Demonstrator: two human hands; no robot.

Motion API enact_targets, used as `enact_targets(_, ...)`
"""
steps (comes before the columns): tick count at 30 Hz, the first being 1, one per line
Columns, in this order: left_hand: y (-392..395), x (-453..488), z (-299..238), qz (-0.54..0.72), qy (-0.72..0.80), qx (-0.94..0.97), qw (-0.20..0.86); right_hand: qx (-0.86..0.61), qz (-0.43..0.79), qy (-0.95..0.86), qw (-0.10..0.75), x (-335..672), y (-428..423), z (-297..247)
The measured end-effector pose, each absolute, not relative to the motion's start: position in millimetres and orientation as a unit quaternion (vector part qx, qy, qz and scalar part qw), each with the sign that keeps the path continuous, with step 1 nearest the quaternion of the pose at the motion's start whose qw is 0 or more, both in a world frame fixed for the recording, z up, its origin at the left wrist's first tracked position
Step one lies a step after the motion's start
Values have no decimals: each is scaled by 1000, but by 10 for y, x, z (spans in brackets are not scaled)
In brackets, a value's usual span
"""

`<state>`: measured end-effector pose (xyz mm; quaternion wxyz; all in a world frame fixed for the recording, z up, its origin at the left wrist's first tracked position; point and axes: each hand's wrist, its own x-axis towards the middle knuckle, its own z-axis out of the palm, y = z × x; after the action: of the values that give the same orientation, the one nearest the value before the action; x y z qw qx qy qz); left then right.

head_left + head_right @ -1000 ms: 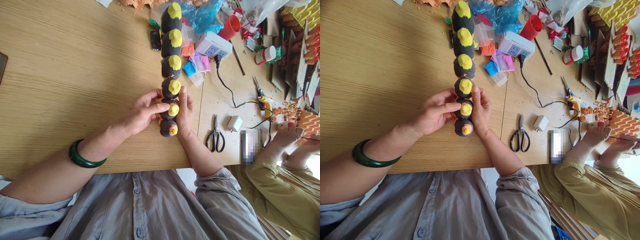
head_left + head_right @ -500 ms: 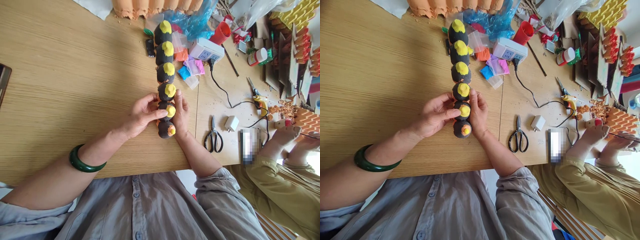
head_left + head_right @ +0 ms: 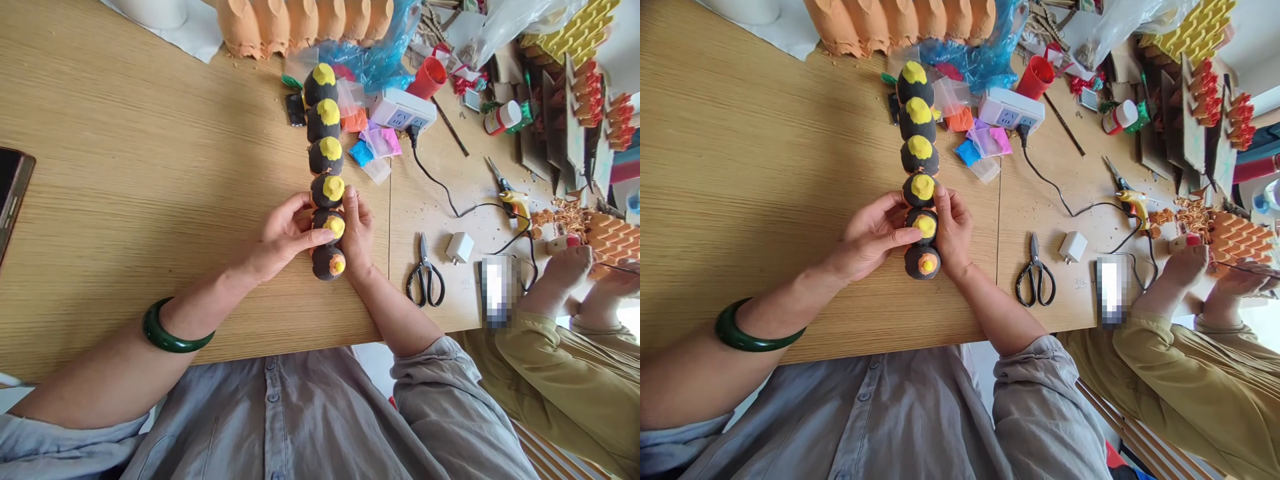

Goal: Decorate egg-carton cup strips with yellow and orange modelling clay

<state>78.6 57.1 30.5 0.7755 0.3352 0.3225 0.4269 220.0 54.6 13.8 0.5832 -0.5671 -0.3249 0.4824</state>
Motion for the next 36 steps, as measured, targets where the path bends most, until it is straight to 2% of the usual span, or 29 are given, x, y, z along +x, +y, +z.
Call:
enact_targets(8,590,731,324,415,304,323,795,-536,501,-327,595,2218,538,154)
enact_targets(20,597,742,385,407,315,337,789,-568,471,-335,587,2222,570,104)
enact_targets(26,596,713,377,397,305,313,807,-525,509,-328,599,2243,566,82)
enact_targets(36,597,741,318,411,292,323,801,-507,505,-351,604,2290,600,0)
